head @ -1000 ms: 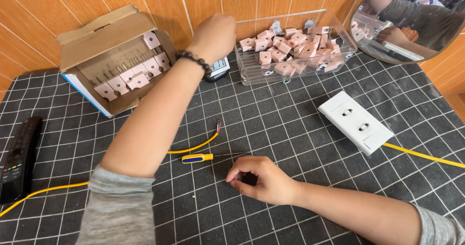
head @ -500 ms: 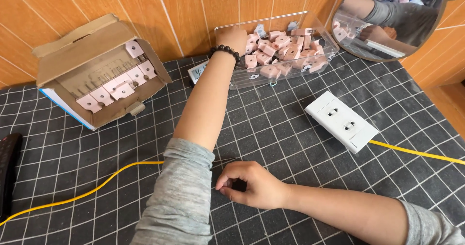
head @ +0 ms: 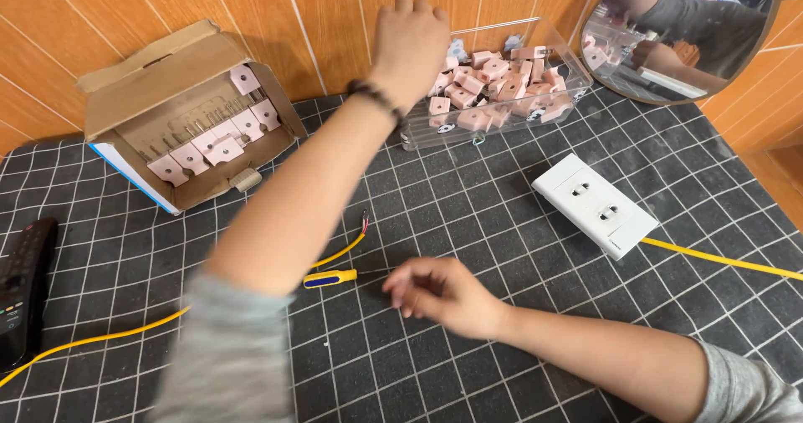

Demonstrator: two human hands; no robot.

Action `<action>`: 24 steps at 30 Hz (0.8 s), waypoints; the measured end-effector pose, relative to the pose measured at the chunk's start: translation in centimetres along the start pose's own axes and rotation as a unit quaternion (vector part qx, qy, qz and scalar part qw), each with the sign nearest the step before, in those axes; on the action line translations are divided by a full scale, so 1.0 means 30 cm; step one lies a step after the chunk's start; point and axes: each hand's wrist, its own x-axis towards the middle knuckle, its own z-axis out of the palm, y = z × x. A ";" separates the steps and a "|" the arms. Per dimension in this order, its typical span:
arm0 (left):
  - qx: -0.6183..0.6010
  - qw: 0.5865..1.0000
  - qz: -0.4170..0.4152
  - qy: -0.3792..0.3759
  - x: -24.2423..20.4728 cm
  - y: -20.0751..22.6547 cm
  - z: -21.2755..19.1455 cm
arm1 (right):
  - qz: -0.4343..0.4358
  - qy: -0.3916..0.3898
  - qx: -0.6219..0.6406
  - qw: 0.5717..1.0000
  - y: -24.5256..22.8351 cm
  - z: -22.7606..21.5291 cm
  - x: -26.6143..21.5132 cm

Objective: The person assembles a two-prong electrical plug by inserting exposed wires into terminals, tightening screws with a screwdriver, and closing the plug housing. The completed plug is then inserted into a white power strip.

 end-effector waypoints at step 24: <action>-0.326 0.920 0.034 -0.214 -1.173 -0.188 -0.221 | 0.131 0.140 0.278 0.941 -0.012 -0.082 0.034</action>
